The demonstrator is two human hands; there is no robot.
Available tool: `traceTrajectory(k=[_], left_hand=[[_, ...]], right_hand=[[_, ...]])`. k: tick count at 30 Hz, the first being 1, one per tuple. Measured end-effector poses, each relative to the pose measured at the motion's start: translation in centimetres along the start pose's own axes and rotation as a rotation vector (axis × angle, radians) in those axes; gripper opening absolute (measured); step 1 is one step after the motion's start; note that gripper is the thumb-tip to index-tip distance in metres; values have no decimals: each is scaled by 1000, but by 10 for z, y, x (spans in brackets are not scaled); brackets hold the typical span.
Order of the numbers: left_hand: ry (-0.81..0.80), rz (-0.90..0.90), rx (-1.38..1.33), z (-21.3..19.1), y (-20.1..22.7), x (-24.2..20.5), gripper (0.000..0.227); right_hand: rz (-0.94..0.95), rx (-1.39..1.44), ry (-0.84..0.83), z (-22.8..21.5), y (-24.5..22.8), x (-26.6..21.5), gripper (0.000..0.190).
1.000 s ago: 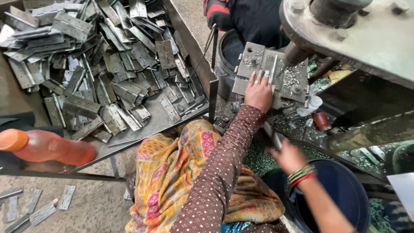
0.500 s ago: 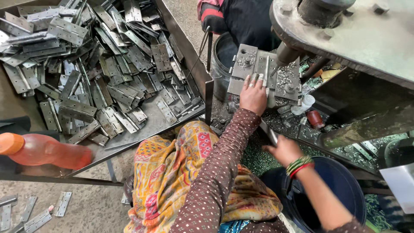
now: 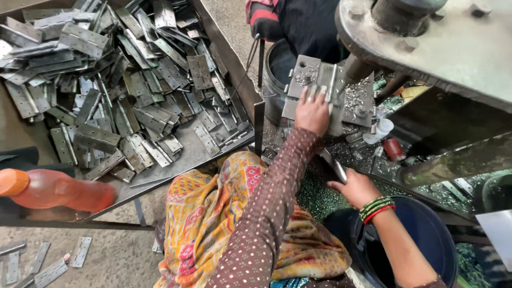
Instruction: The person repeatedly picks up metal hinge pieces from a bin, places them into a manual punching machine, and operates the lever to punch holes. The processed pieces are then dropped into a pile on the floor.
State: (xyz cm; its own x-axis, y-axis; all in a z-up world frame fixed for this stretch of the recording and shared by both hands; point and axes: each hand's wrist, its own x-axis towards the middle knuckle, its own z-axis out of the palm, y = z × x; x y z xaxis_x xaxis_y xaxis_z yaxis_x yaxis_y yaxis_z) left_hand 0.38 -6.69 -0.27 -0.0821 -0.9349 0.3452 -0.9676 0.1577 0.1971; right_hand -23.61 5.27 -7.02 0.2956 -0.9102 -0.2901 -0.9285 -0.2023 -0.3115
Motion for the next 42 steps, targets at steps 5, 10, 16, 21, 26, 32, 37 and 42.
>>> traceTrajectory(k=[5,10,16,21,26,32,37,42], left_hand=[[101,-44,-21,5,-5,20,33],[52,-39,-58,14,-7,11,33],[-2,63,-12,-21,-4,6,32],[41,104,148,-53,27,-90,21],[324,312,11,-70,22,-140,23],[429,341,-216,-85,35,-107,12],[538,198,96,-52,43,-52,14],[-173,15,87,-27,20,-42,20]], right_hand=[[124,34,142,66,-20,-35,52],[168,166,67,94,-18,-34,52],[175,157,187,-25,-45,-29,60],[38,399,553,-70,-79,-43,55],[-106,595,804,-56,-76,-57,48],[-81,619,856,-47,-61,-49,46],[-101,468,868,-46,-61,-51,44],[-86,637,812,-53,-66,-49,42]])
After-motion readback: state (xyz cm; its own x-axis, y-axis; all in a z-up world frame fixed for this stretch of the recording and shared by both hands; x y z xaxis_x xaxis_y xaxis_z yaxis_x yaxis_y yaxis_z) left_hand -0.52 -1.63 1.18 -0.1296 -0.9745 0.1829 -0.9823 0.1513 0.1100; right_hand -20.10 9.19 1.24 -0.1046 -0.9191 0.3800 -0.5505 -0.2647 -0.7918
